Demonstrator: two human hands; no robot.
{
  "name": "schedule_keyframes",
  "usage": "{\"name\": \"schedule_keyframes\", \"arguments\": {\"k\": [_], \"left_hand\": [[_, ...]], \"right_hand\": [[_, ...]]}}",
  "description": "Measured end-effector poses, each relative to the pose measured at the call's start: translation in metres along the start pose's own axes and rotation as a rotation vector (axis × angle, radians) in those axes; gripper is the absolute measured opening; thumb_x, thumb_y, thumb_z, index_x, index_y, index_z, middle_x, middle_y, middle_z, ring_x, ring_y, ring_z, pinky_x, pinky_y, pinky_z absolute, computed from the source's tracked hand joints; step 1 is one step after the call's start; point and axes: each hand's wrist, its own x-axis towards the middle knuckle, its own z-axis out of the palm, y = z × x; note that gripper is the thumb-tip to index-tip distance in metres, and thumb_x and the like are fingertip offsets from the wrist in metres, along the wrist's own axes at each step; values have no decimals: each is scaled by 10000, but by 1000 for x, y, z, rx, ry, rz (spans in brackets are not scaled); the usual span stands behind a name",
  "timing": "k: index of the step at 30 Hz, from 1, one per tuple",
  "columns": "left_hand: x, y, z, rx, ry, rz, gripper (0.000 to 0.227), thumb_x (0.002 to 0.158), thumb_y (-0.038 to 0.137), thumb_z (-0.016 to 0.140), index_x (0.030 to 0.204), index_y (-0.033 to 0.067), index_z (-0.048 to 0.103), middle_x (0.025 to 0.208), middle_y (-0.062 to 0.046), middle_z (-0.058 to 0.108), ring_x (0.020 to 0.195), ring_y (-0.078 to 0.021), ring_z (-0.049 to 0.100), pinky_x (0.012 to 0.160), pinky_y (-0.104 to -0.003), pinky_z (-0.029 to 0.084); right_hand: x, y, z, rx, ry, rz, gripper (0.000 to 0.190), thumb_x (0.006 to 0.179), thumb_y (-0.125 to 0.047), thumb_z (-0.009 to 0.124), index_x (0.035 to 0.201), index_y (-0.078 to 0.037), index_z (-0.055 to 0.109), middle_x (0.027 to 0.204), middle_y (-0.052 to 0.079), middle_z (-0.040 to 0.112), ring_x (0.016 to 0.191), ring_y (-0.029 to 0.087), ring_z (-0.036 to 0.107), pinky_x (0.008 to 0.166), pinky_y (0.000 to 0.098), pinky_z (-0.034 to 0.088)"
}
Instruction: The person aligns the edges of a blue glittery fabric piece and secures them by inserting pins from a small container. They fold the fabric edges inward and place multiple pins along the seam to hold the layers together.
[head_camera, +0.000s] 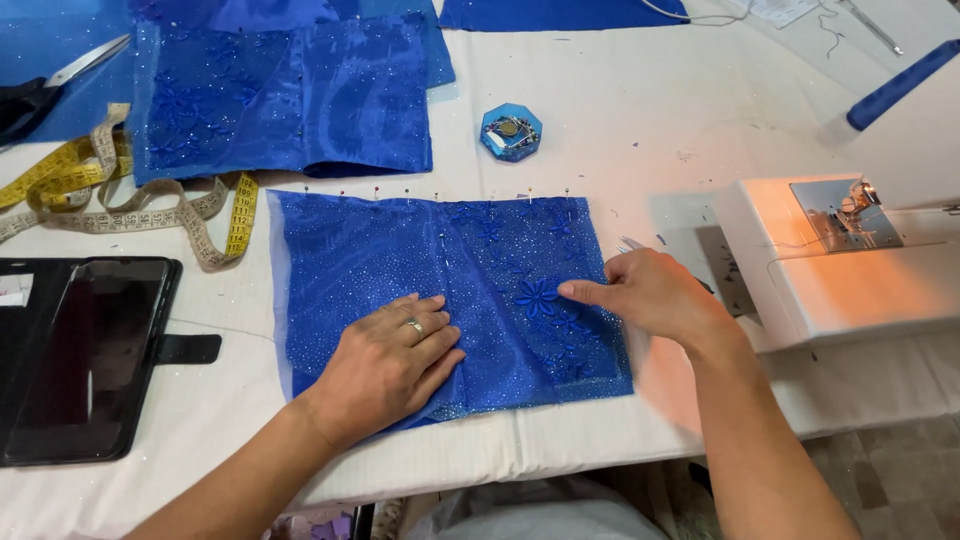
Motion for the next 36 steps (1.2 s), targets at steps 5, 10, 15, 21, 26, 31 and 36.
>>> {"name": "schedule_keyframes", "arguments": {"k": [5, 10, 15, 21, 26, 31, 36], "left_hand": [[-1, 0, -1, -6, 19, -13, 174, 929, 224, 675, 884, 77, 757, 881, -103, 747, 972, -273, 732, 933, -393, 559], [-3, 0, 2, -23, 12, -12, 174, 933, 224, 669, 889, 78, 753, 888, -94, 746, 989, -272, 727, 954, -402, 552], [0, 1, -3, -25, -15, -19, 187, 935, 227, 664, 902, 67, 756, 886, -107, 747, 1000, -272, 727, 964, -397, 547], [0, 0, -3, -19, -30, -17, 196, 935, 234, 670, 923, 56, 750, 900, -122, 746, 999, -281, 726, 967, -409, 546], [0, 0, -1, 16, -40, 0, 206, 949, 243, 653, 941, 60, 749, 902, -112, 741, 1012, -276, 721, 970, -406, 543], [1, 1, 1, 51, -34, 34, 213, 956, 242, 647, 942, 52, 744, 896, -114, 733, 999, -279, 721, 964, -409, 546], [5, 2, 2, 85, -31, 76, 219, 961, 235, 627, 919, 43, 722, 872, -112, 705, 1063, -283, 699, 1033, -424, 497]], "right_hand": [[-5, 8, 12, 70, 78, -123, 532, 833, -485, 762, 664, -27, 553, 625, 117, 524, 644, 236, 513, 619, 377, 438], [7, 27, 26, 131, 126, -100, 426, 954, -430, 646, 817, -26, 662, 601, 85, 519, 606, 219, 509, 577, 351, 449], [2, 17, 37, 49, 167, -109, 417, 986, -405, 610, 779, -44, 634, 568, 106, 558, 577, 237, 567, 571, 357, 480], [-8, 7, 41, -197, 239, -148, 414, 1026, -442, 532, 818, -89, 595, 570, 113, 621, 603, 265, 677, 605, 363, 547], [-6, 9, 45, -328, 299, -206, 415, 1037, -466, 506, 840, -106, 567, 580, 112, 637, 645, 287, 705, 632, 389, 564], [-4, 11, 48, -368, 362, -214, 412, 1045, -461, 501, 842, -110, 576, 573, 117, 643, 644, 287, 709, 653, 393, 570], [-7, 8, 48, -393, 372, -200, 400, 1049, -446, 503, 839, -117, 591, 575, 95, 657, 639, 254, 716, 666, 368, 571]]}}
